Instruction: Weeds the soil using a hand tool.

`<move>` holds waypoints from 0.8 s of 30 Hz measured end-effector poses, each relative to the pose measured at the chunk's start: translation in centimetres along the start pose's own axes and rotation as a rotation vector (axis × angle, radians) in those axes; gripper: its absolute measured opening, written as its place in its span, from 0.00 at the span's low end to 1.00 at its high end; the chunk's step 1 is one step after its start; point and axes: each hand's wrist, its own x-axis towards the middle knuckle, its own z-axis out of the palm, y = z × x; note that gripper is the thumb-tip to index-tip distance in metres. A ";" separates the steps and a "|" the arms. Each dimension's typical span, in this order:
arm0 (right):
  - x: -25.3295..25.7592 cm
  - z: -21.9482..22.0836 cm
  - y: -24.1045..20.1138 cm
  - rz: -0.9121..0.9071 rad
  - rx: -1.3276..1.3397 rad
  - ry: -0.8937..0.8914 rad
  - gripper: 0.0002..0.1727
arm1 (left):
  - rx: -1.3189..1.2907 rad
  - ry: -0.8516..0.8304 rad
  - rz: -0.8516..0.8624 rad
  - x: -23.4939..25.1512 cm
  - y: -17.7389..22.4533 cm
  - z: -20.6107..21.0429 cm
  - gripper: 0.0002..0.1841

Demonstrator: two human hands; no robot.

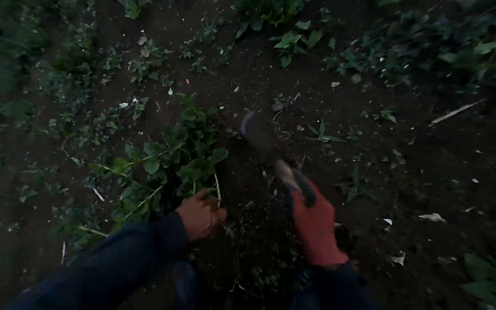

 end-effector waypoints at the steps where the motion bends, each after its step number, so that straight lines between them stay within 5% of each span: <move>1: 0.9 -0.7 -0.5 -0.014 0.021 0.052 0.26 | -0.004 0.009 -0.009 -0.1 0.1 0.0 0.15; 5: 4.5 0.5 -0.3 0.043 0.000 -0.023 0.27 | 0.013 -0.007 -0.027 -0.1 0.1 0.0 0.17; 8: 0.4 1.3 4.4 0.096 -0.118 -0.365 0.27 | 0.052 -0.002 -0.017 -0.6 -0.3 -0.4 0.16; 11: -4.8 -3.4 8.1 0.097 -0.207 -0.499 0.25 | 0.010 -0.023 -0.061 -0.9 -0.5 -1.7 0.15; 15: -9.5 -9.9 9.2 0.076 -0.120 -0.382 0.25 | -0.062 -0.118 -0.179 2.0 0.8 -5.2 0.18; 19: -10.7 -13.7 8.9 0.337 0.162 -0.162 0.27 | -0.087 -0.108 -0.213 7.7 2.6 -8.4 0.20; 24: -1.8 -10.3 6.0 0.272 0.149 0.073 0.25 | -0.149 -0.049 -0.210 11.8 4.2 -11.0 0.21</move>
